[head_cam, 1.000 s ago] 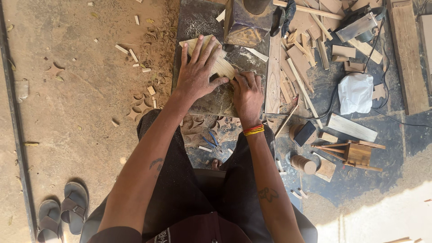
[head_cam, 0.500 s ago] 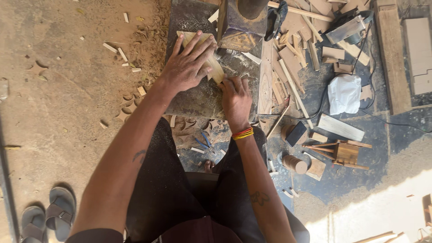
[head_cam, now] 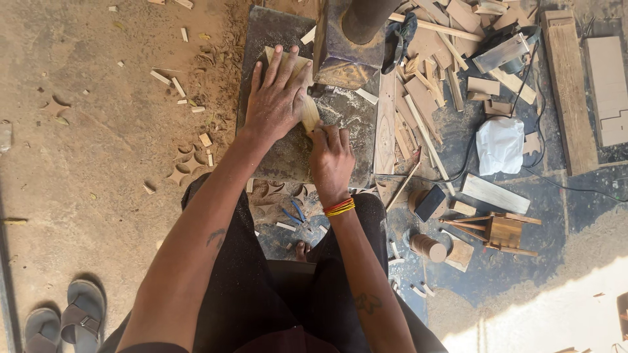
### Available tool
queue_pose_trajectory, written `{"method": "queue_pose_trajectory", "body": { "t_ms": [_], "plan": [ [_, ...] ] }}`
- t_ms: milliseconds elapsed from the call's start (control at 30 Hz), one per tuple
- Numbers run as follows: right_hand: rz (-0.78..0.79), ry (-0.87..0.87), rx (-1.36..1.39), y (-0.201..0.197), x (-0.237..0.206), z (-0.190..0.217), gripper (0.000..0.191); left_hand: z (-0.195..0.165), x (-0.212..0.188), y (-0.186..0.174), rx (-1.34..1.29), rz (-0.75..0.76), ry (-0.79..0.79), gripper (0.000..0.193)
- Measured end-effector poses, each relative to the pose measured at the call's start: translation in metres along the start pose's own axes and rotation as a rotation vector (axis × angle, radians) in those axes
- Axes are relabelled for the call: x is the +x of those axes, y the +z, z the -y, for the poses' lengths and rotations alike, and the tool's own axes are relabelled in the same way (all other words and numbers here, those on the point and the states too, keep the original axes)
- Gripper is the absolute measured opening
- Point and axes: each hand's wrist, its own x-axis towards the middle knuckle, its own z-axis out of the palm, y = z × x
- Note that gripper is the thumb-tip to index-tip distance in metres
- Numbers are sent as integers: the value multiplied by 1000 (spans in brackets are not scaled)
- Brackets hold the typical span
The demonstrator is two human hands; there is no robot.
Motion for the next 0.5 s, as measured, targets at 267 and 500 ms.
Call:
{"method": "queue_pose_trajectory", "body": {
  "t_ms": [267, 500],
  "plan": [
    [13, 34, 30, -9, 9, 12, 15, 6, 10, -2, 45, -13, 54, 47],
    [57, -9, -27, -10, 11, 15, 18, 14, 13, 2, 63, -39, 113, 44]
  ]
}}
